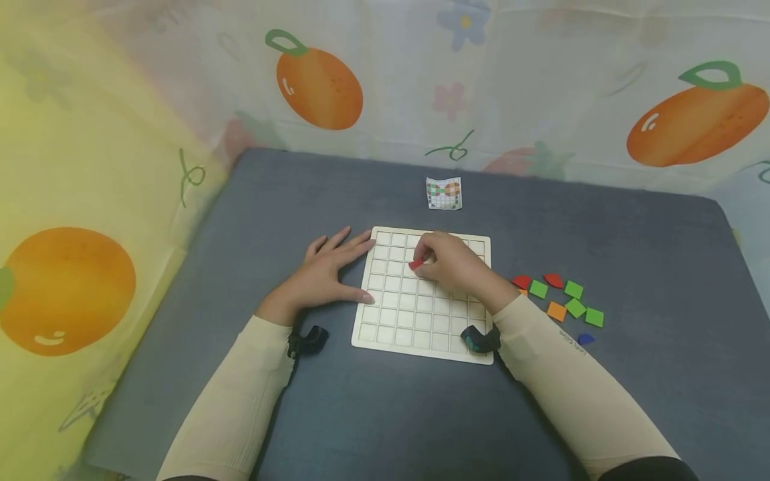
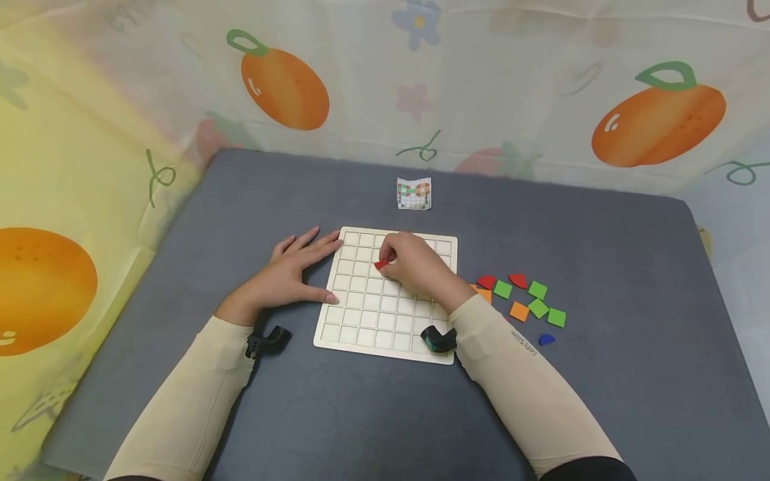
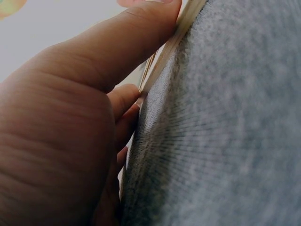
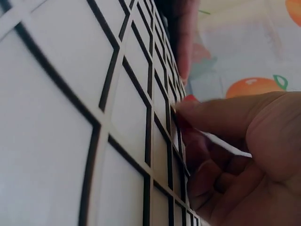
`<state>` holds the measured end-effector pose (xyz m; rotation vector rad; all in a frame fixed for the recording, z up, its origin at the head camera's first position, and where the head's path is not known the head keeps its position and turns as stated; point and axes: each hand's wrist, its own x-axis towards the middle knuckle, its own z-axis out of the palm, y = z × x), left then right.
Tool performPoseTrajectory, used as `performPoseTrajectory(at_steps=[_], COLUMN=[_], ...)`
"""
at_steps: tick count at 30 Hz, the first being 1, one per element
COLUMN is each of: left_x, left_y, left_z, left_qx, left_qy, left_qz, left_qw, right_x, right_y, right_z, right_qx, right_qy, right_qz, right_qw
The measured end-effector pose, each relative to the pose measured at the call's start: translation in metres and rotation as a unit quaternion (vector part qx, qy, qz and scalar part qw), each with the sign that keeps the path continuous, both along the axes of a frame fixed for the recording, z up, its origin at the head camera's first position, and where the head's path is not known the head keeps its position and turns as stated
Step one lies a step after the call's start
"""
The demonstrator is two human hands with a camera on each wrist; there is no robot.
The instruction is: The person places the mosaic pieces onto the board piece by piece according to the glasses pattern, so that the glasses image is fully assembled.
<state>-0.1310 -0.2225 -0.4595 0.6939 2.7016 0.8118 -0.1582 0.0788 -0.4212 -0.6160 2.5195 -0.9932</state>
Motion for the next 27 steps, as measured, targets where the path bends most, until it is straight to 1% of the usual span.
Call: performPoseTrajectory(at_steps=[5,10,17,21,27], left_x=[0.001,0.001,0.001,0.001,0.001], left_y=[0.001,0.001,0.001,0.001,0.001], left_z=[0.001,0.003,0.005,0.004,0.003], left_qx=[-0.006,-0.006,-0.003,-0.007,-0.005], left_qy=[-0.005,-0.003,-0.001,0.0,0.001], left_qz=[0.001,0.0,0.0,-0.001,-0.004], left_qw=[1.0,1.0,1.0,1.0,1.0], right_x=[0.0,-0.003,-0.007,-0.009,-0.011], right_y=[-0.002,-0.006,-0.018,-0.027,-0.04], right_z=[0.0,0.0,-0.002,-0.004,-0.012], right_qx=[-0.037,-0.067,-0.124,-0.135,-0.146], right_qy=[0.0,0.005,-0.031,-0.043,-0.053], right_qz=[-0.008,-0.014,-0.065,-0.077,-0.079], right_qw=[0.9993,0.9976,0.9897,0.9869,0.9847])
